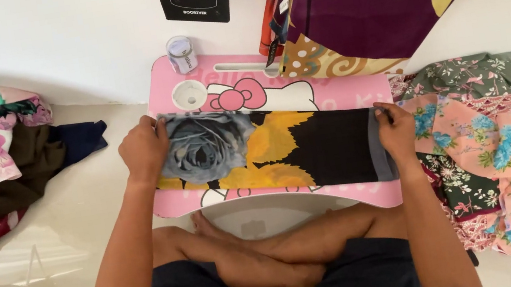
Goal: Using a lint roller to clean debris from small fabric pieces and then folding them on a small table.
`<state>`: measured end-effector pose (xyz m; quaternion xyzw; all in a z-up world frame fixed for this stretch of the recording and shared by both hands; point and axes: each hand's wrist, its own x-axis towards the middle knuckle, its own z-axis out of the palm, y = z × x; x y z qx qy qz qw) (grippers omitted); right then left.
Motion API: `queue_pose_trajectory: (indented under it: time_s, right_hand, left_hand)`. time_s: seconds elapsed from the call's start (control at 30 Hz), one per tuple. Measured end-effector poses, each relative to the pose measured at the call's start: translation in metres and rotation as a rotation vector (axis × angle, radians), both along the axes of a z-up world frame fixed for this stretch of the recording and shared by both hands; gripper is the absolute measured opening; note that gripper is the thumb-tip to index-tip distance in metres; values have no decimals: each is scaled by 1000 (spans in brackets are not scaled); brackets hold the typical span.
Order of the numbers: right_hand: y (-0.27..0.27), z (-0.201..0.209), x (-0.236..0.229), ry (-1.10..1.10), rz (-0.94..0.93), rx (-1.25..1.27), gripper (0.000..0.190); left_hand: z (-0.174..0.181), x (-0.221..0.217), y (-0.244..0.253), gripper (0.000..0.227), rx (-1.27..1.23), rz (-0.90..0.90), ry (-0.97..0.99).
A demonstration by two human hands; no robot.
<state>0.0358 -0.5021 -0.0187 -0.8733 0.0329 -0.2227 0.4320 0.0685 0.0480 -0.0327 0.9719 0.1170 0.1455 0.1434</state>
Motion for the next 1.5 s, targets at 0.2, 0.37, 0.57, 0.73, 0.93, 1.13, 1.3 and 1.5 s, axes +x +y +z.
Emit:
queue_pose_trajectory:
  time_s: [0.2,0.37,0.57,0.73,0.93,1.13,1.3,1.5]
  right_hand:
    - [14,1,-6,-220,-35,-346,21]
    - [46,35,-21,-401,-13,-576,52]
    - [50,14,-28,-74,184,-639,50]
    - [48,5,-24,243,103,-650,65]
    - [55,11,-28,266,-57,-706,72]
    - [35,-25,-10,207,-149,-672,77]
    - [37,-22,-11,165,-130,-587,81]
    - [24,57,-23,122,-347,649,62]
  left_hand:
    - [-20,1,2,28,175,-15,-160]
    - [54,-24,-25,50,259,-238,-411]
    - [46,-42,-34,70,138,-518,-24]
    - [42,-38,-30,85,26,-365,220]
    - [50,-41,-31,92,-26,-316,290]
    - [1,-28,-23,90,151,-264,28]
    - [-30,-7,-7,102,49,-213,214]
    - [-113,35,19,98,-74,-264,113]
